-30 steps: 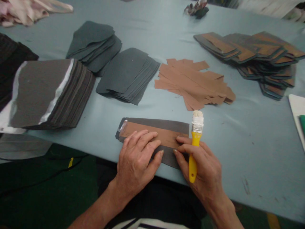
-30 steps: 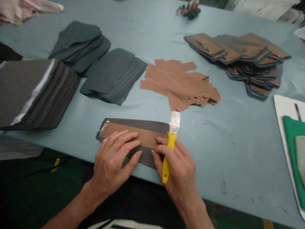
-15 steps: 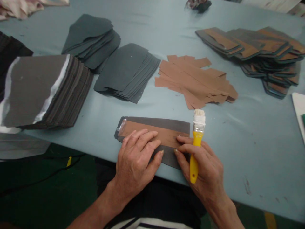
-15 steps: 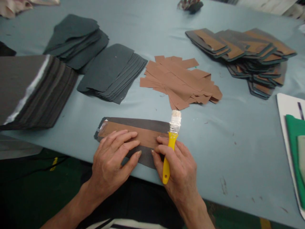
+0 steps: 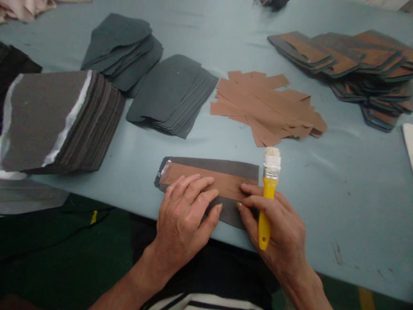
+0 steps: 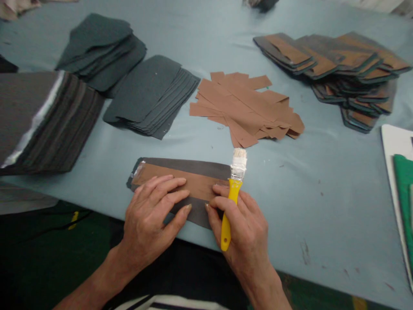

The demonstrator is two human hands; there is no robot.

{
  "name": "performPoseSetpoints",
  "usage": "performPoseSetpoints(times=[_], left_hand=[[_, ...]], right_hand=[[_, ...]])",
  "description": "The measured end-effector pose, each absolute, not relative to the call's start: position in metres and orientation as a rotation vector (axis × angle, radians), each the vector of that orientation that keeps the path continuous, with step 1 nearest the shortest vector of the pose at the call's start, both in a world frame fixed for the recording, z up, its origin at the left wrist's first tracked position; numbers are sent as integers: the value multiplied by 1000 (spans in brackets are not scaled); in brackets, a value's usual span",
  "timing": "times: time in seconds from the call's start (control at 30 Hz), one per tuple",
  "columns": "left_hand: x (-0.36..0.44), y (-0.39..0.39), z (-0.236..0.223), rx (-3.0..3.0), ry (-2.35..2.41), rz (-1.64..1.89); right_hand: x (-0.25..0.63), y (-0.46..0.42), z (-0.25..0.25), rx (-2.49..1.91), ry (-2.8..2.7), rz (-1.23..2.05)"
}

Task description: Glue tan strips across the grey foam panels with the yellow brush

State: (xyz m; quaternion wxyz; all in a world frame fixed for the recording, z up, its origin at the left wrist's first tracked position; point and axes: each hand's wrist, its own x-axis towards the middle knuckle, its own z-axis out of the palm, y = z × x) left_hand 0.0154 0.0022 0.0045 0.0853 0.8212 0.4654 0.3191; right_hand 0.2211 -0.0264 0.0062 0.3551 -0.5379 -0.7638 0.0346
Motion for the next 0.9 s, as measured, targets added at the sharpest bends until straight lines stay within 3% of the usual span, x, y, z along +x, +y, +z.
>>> performPoseSetpoints(times=[0.9], left_hand=[[16, 1, 6, 2435, 1385, 943]], right_hand=[[222, -27, 8, -1397, -1976, 93]])
